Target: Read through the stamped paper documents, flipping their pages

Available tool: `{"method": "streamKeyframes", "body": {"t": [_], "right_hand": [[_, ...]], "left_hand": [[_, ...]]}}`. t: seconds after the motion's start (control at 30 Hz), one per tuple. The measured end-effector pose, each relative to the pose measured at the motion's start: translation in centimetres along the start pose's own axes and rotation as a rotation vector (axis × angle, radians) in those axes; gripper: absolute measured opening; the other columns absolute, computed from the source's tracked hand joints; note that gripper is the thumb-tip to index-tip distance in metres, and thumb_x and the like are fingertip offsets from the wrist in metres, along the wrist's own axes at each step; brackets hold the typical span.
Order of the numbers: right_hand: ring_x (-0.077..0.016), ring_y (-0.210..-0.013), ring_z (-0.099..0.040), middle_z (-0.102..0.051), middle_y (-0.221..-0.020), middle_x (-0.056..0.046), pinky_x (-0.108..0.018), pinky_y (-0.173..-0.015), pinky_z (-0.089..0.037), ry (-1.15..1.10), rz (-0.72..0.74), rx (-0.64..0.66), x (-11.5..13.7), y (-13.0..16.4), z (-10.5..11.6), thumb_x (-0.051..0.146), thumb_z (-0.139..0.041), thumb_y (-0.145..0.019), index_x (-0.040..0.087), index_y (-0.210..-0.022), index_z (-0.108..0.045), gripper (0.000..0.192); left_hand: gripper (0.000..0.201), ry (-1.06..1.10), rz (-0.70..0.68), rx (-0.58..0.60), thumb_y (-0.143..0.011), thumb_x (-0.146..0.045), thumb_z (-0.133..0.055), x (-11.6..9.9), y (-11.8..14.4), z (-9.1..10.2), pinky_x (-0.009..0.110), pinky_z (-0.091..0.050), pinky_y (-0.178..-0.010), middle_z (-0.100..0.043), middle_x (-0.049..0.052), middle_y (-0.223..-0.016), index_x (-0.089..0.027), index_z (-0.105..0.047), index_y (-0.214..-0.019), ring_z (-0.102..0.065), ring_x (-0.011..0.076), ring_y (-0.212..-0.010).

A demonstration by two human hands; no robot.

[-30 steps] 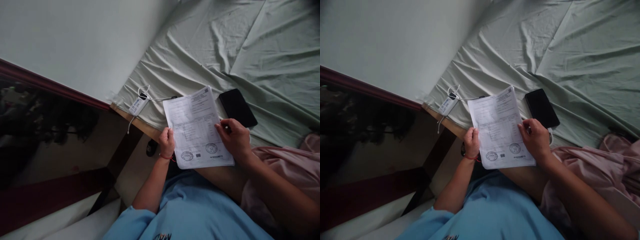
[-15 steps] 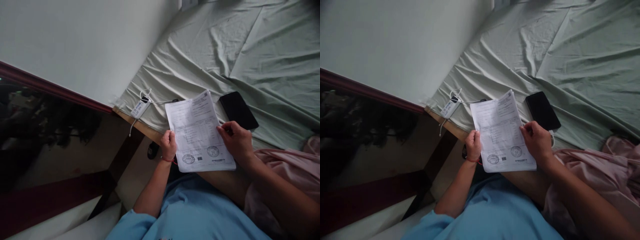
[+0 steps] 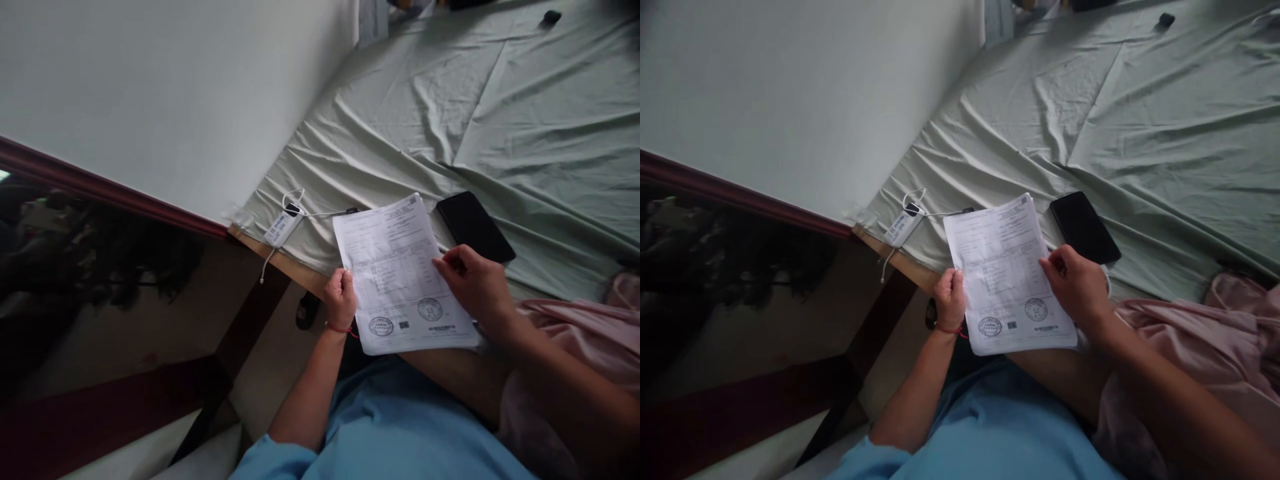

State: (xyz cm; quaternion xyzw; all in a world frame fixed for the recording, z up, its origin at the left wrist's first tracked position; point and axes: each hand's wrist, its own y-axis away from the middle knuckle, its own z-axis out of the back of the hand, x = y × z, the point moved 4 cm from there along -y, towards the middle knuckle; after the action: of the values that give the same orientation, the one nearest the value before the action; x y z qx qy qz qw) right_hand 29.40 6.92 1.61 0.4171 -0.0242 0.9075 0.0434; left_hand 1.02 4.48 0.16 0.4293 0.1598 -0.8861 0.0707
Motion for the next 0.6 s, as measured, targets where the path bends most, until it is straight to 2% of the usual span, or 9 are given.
{"method": "streamKeyframes", "body": {"t": [0.13, 0.27, 0.37, 0.47, 0.6], "right_hand": [[-0.015, -0.052, -0.051, -0.061, -0.059, -0.001, -0.029, -0.055, -0.031, 0.123, -0.022, 0.134, 0.9, 0.0, 0.6, 0.054, -0.057, -0.089, 0.023, -0.068, -0.059, 0.037], [-0.0143, -0.05, -0.046, -0.058, -0.056, -0.001, -0.03, -0.053, -0.026, 0.226, -0.022, 0.244, 2.2, 0.4, 1.9, 0.052, -0.052, -0.09, 0.024, -0.064, -0.059, 0.04], [-0.0137, -0.05, -0.044, -0.056, -0.055, -0.001, -0.031, -0.054, -0.024, 0.301, 0.023, 0.275, 4.0, 0.7, 3.0, 0.049, -0.051, -0.091, 0.023, -0.061, -0.058, 0.04], [-0.013, -0.05, -0.043, -0.056, -0.056, -0.001, -0.031, -0.055, -0.023, 0.356, 0.096, 0.326, 6.9, 0.9, 3.5, 0.046, -0.051, -0.092, 0.022, -0.062, -0.058, 0.039], [-0.0129, -0.054, -0.046, -0.059, -0.057, -0.002, -0.03, -0.056, -0.025, 0.344, 0.21, 0.414, 12.9, 1.4, 2.9, 0.04, -0.051, -0.093, 0.021, -0.063, -0.061, 0.036]], "left_hand": [[0.036, 0.018, -0.017, -0.004, -0.1, -0.039, -0.044, -0.2, -0.1, 0.0, 0.027, -0.03, -0.058, -0.042, -0.003, -0.06, -0.02, -0.042, -0.069, -0.039, 0.0125, -0.058], [0.036, 0.022, -0.013, -0.005, -0.1, -0.039, -0.044, -0.1, 0.0, 0.0, 0.027, -0.03, -0.058, -0.043, -0.003, -0.06, -0.02, -0.043, -0.069, -0.04, 0.0127, -0.058], [0.036, 0.032, -0.003, 0.004, -0.1, -0.04, -0.043, -0.1, 0.0, 0.1, 0.027, -0.031, -0.058, -0.044, -0.002, -0.06, -0.02, -0.045, -0.07, -0.041, 0.0129, -0.059], [0.037, 0.036, 0.014, 0.03, -0.1, -0.043, -0.043, 0.0, 0.0, 0.1, 0.027, -0.031, -0.059, -0.046, -0.002, -0.061, -0.02, -0.047, -0.072, -0.043, 0.0131, -0.059], [0.04, 0.06, 0.056, 0.078, -0.099, -0.049, -0.042, 0.1, -0.4, -0.2, 0.028, -0.034, -0.059, -0.051, 0.0, -0.064, -0.02, -0.048, -0.072, -0.047, 0.0148, -0.061]]}}
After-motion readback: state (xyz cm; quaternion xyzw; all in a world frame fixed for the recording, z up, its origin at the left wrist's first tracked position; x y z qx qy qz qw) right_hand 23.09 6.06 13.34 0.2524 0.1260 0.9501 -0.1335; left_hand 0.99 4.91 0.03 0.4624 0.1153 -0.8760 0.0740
